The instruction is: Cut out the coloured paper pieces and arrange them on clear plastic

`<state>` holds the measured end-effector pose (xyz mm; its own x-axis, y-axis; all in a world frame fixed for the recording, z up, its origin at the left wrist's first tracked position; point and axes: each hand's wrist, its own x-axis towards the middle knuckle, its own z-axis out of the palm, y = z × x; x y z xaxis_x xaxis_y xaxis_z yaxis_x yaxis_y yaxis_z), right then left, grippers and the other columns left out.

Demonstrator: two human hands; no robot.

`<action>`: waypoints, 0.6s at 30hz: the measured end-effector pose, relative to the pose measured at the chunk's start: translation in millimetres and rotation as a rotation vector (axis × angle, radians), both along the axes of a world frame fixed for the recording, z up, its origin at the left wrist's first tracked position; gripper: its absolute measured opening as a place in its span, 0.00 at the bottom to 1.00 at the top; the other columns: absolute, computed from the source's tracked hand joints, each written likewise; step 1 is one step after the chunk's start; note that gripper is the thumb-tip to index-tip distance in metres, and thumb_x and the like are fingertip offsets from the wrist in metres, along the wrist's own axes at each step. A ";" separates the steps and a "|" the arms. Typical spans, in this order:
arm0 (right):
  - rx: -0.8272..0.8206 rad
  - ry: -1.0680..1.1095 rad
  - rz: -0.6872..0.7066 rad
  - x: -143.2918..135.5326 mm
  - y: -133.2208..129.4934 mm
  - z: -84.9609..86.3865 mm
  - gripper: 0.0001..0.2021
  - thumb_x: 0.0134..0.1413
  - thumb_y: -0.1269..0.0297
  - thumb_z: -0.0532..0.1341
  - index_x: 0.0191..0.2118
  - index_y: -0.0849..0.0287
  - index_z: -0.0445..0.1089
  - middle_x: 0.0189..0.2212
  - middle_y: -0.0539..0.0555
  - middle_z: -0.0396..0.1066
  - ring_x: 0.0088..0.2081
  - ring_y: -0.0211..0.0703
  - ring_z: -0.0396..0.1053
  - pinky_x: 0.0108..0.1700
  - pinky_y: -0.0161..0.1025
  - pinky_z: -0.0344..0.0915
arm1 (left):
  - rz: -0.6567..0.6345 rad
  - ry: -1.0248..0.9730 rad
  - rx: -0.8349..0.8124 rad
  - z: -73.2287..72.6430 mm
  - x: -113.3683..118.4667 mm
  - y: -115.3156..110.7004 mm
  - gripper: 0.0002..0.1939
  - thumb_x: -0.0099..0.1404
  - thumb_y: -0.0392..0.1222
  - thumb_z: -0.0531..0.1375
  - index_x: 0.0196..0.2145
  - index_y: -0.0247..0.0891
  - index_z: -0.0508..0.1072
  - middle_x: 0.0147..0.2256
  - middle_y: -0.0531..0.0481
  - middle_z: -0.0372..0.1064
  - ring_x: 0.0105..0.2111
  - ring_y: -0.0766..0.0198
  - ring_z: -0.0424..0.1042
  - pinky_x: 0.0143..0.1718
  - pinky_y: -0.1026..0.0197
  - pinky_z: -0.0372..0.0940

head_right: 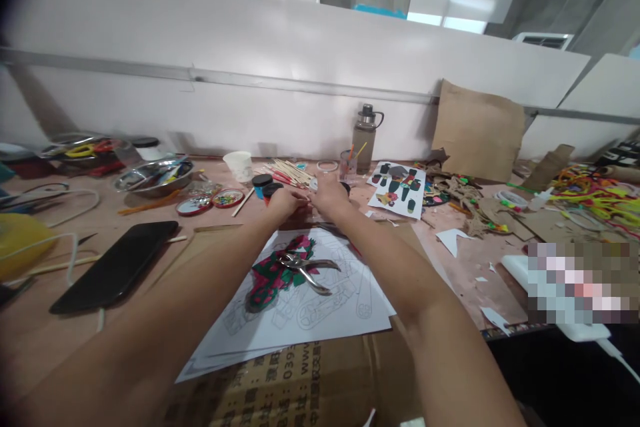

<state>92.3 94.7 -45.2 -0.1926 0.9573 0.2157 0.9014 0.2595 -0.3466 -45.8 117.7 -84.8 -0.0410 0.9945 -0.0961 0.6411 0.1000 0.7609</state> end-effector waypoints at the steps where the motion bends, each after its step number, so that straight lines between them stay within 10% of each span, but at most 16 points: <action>1: 0.001 -0.002 -0.001 -0.1 0.7 -0.3 0.29 0.58 0.61 0.63 0.64 0.60 0.60 0.62 0.66 0.61 0.58 0.55 0.66 0.58 0.47 0.64 | -0.013 -0.003 -0.026 -0.7 2.2 1.3 0.19 0.69 0.47 0.60 0.55 0.37 0.70 0.54 0.41 0.69 0.48 0.53 0.72 0.48 0.46 0.71; 7: -0.004 -0.013 0.012 -1.5 7.0 -5.2 0.28 0.58 0.62 0.63 0.63 0.63 0.61 0.59 0.66 0.64 0.59 0.55 0.64 0.59 0.47 0.63 | -0.022 -0.046 0.006 -1.6 0.9 -2.9 0.19 0.69 0.47 0.61 0.55 0.38 0.70 0.54 0.41 0.69 0.48 0.54 0.73 0.47 0.47 0.71; 13: -0.034 -0.016 0.044 -9.0 15.4 -7.9 0.30 0.58 0.62 0.64 0.64 0.61 0.59 0.61 0.65 0.64 0.60 0.54 0.63 0.61 0.47 0.62 | 0.021 -0.137 0.207 15.9 -17.5 -22.1 0.05 0.58 0.33 0.63 0.28 0.38 0.80 0.28 0.46 0.77 0.34 0.54 0.77 0.35 0.60 0.67; 18: -0.088 -0.047 0.073 -26.5 20.7 -13.2 0.30 0.55 0.63 0.66 0.63 0.60 0.62 0.63 0.64 0.62 0.59 0.54 0.65 0.58 0.45 0.64 | 0.060 -0.206 0.298 35.3 -43.8 -39.5 0.07 0.53 0.33 0.62 0.29 0.38 0.81 0.24 0.49 0.75 0.27 0.57 0.74 0.28 0.62 0.63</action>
<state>65.8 115.4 -58.4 -0.2703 0.9553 0.1201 0.8972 0.2951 -0.3284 -89.5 78.2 -49.5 -0.1097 0.9765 0.1856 0.4714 -0.1133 0.8746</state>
